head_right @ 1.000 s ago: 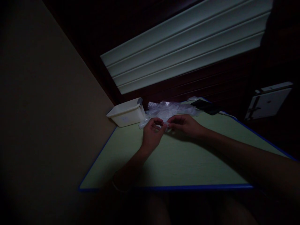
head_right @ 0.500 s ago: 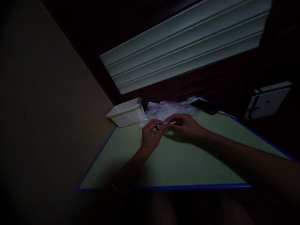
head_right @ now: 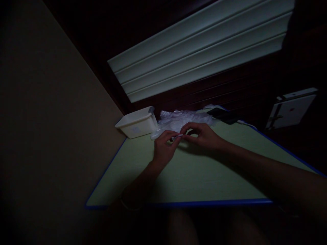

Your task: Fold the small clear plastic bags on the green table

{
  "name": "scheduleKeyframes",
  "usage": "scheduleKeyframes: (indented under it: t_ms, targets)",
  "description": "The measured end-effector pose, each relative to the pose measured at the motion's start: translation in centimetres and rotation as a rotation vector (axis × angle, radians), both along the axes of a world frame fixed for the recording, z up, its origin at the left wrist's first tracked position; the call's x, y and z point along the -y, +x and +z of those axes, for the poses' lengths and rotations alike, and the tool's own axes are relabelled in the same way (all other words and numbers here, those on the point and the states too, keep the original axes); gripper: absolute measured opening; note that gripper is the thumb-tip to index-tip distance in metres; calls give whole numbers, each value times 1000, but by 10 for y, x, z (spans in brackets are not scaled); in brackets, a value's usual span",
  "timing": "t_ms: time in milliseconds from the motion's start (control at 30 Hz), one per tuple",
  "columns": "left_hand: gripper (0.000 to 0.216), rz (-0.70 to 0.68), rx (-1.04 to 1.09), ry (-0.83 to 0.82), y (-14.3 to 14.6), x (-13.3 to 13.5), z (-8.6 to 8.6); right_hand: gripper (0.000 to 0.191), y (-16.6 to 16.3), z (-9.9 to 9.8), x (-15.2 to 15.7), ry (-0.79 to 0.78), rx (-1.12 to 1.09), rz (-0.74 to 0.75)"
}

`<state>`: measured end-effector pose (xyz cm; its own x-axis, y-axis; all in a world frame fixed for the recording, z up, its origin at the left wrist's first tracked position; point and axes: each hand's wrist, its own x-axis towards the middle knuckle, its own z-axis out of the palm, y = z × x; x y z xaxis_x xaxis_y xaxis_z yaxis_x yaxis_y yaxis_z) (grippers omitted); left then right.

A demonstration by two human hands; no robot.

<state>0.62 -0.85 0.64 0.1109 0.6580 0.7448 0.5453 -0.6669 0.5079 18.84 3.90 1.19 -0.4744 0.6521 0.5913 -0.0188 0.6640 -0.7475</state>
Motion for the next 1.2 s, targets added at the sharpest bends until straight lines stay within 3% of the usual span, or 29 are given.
scheduleKeyframes:
  t_ms: [500, 833, 1200]
  targets:
    - [21, -67, -56, -32, 1, 3, 1, 19, 4, 5, -2, 31, 21, 0]
    - [12, -55, 43, 1, 1, 1, 2, 25, 4, 3, -4, 9, 18, -27]
    - [10, -53, 7, 7, 1, 1, 1, 16, 3, 6, 0, 54, 8, 17]
